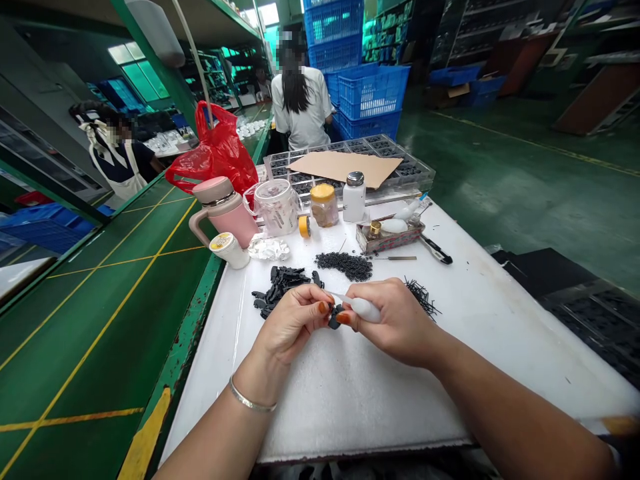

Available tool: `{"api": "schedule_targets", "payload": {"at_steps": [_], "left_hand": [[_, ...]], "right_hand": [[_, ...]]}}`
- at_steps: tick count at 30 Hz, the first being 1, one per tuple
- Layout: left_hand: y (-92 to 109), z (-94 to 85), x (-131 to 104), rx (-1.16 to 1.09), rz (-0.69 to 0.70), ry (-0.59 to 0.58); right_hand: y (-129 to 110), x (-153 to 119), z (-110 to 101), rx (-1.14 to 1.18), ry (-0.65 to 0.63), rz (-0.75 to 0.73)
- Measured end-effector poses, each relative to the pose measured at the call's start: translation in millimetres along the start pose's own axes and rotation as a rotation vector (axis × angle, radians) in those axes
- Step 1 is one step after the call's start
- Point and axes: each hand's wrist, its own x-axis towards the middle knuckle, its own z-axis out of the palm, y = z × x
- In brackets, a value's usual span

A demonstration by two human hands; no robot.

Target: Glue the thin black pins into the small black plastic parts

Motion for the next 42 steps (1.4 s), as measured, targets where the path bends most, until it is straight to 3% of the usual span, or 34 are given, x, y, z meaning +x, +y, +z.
{"api": "schedule_targets", "payload": {"at_steps": [14, 24, 27, 33, 35, 38, 42], "left_hand": [[-1.0, -3.8, 3.2, 0.211, 0.107, 0.059], [-0.1, -0.7, 1.5, 0.130, 0.036, 0.064], [3.7, -2.9, 1.2, 0.152, 0.165, 0.150], [28.7, -21.9, -1.9, 0.114, 0.389, 0.324], [35.7, -28.2, -2.5, 0.139, 0.417, 0.370], [37.2, -31.8, -1.4, 0.396, 0.443, 0.441], [25.4, -25.2, 1.6, 1.245, 0.474, 0.422]], "right_hand": [[3.1, -3.8, 5.3, -0.251, 0.045, -0.100], [3.1, 2.1, -3.8, -0.122, 0.031, 0.040], [6.6, 3.4, -13.9, -0.131, -0.081, 0.143], [24.7, 0.2, -23.4, -0.062, -0.535, 0.296], [29.5, -0.3, -23.8, -0.153, -0.574, 0.289], [31.5, 1.2, -29.8, -0.199, -0.509, 0.311], [34.0, 2.0, -49.8, -0.259, -0.348, 0.360]]}}
